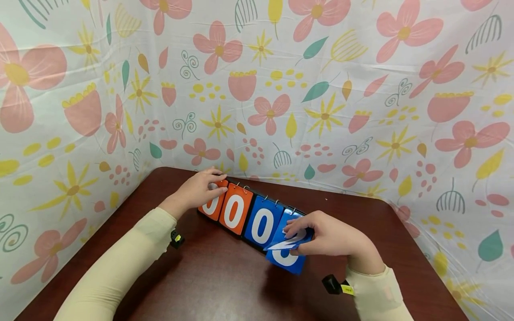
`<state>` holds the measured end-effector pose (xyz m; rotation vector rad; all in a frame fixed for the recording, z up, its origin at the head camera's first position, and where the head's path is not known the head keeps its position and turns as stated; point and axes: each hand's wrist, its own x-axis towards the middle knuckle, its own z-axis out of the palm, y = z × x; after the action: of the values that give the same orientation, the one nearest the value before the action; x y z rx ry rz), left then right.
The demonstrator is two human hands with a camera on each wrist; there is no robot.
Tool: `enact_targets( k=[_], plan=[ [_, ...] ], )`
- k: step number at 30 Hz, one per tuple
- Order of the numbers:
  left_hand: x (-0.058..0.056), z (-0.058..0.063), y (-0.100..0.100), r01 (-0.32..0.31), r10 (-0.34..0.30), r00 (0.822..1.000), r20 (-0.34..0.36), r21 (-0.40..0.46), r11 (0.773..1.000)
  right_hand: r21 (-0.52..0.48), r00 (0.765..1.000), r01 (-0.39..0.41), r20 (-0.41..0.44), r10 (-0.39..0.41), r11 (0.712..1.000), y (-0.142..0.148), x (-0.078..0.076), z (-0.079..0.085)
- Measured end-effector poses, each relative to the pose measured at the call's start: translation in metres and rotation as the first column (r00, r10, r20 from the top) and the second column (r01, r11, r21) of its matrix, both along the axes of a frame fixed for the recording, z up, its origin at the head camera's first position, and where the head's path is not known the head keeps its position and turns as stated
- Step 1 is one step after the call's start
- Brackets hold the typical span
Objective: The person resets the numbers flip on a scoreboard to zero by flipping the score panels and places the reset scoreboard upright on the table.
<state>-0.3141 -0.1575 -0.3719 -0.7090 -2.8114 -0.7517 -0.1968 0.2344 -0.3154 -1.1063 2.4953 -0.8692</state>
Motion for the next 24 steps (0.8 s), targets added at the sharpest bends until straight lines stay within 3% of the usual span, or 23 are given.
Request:
enact_targets(
  k=[12, 24],
  plan=[
    [-0.001, -0.001, 0.000, 0.002, -0.002, 1.000, -0.009, -0.008, 1.000, 0.095, 0.989, 0.003, -0.148, 0.011, 0.995, -0.015, 0.011, 0.000],
    [0.000, -0.001, 0.000, 0.000, 0.000, 1.000, -0.012, -0.009, 1.000, 0.093, 0.994, 0.008, -0.110, 0.002, 0.996, -0.014, 0.011, -0.001]
  ],
)
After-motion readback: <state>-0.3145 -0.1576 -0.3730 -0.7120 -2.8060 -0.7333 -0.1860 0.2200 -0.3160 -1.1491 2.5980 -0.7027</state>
